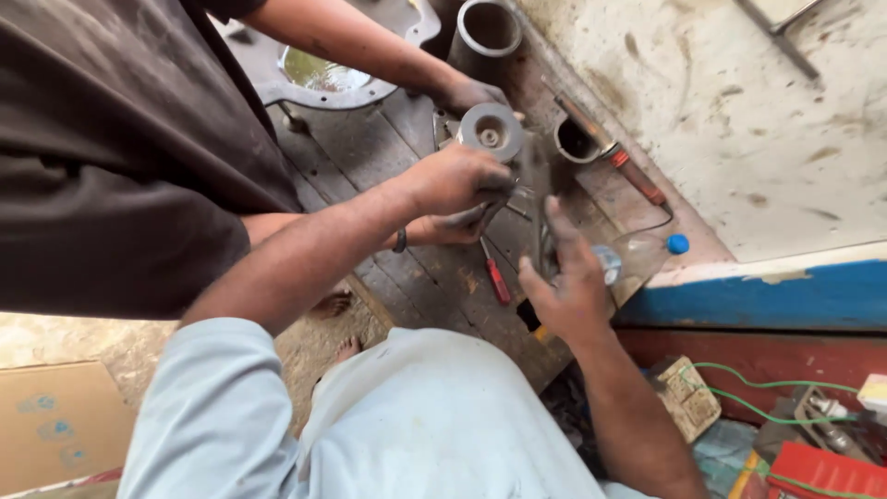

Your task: Disassembling and repairing an automotive alternator on a workbench using hand tools.

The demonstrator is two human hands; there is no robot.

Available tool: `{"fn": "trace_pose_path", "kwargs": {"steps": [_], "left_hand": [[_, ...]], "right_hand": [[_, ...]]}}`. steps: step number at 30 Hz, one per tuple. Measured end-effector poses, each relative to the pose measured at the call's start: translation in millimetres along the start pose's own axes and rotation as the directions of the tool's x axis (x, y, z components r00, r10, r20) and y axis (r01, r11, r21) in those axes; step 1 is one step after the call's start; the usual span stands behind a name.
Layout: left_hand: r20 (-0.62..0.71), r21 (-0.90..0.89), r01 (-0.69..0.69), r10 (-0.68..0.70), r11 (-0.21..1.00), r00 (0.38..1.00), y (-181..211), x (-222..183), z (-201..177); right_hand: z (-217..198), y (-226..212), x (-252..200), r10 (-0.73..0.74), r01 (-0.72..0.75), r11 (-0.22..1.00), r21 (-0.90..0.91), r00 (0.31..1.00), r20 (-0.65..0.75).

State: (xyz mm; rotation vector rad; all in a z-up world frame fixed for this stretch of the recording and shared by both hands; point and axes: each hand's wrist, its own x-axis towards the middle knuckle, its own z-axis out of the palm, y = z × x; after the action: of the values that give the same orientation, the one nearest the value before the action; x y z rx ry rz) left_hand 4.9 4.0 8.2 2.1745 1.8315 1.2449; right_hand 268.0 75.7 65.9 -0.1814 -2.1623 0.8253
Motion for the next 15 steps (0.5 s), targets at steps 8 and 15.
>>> {"fn": "trace_pose_path", "kwargs": {"steps": [8, 15], "left_hand": [[0.16, 0.048, -0.021, 0.013, 0.999, 0.987, -3, 23, -1], [0.24, 0.06, -0.092, 0.075, 0.994, 0.968, -10, 38, 3]], "right_hand": [[-14, 5, -21, 0.203, -0.212, 0.969, -0.128, 0.976, -0.083], [-2, 24, -38, 0.129, -0.11, 0.955, -0.277, 0.99, 0.05]]}}
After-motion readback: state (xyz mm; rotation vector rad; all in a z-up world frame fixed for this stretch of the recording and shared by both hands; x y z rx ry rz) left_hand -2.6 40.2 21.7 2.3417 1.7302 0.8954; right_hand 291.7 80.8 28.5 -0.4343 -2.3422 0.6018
